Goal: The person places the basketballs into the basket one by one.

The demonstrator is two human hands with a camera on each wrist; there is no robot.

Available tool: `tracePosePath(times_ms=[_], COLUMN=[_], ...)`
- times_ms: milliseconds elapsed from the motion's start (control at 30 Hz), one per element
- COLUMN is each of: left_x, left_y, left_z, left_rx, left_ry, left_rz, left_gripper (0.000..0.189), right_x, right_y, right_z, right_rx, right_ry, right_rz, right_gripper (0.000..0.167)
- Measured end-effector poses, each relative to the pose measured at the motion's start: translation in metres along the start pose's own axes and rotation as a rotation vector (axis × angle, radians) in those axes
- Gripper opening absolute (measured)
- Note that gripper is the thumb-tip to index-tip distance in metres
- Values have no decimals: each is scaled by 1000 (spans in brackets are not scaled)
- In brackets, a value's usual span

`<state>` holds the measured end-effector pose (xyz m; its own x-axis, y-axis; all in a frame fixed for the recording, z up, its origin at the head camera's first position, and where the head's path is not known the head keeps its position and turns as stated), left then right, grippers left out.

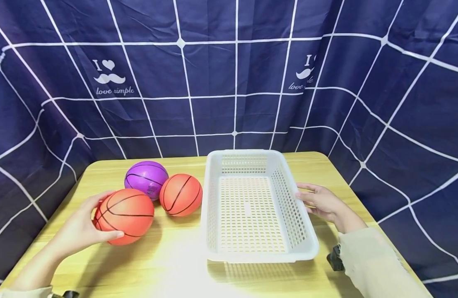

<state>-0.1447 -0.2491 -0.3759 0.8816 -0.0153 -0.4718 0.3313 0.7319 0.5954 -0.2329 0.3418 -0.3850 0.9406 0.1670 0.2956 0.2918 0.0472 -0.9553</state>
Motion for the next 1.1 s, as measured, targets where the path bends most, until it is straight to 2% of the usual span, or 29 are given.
tracePosePath(times_ms=[200,367,567,967,1100], left_x=[-22,-46,-68,-107,-118], left_y=[24,45,63,100,112], left_z=[15,16,6,-24,-36], left_rx=[35,69,13,61,56], left_ry=[52,66,61,-24,-49], left_rz=[-66,-118,-136,-137,-161], left_gripper=[98,96,99,96,95], right_x=[-1,-2,-2,2,2], right_y=[0,0,0,-2,-2], right_z=[-1,-2,-4,-4,-4], right_rx=[14,24,31,52,59], right_ry=[9,14,24,43,50], right_rz=[5,6,4,10,6], right_gripper=[58,59,62,60,62])
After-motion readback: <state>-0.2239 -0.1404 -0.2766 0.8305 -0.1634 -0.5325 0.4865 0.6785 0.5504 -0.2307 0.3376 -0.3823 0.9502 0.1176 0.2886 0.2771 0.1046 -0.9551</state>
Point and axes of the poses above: each hand's wrist, its own x-axis away from the middle knuckle, its own z-axis out of the back of the hand, y = z × x, the point moved 1 cm from there along -x, towards the middle knuckle, and after that the axes turned 11 degrees about y, right-handed, at the moved point
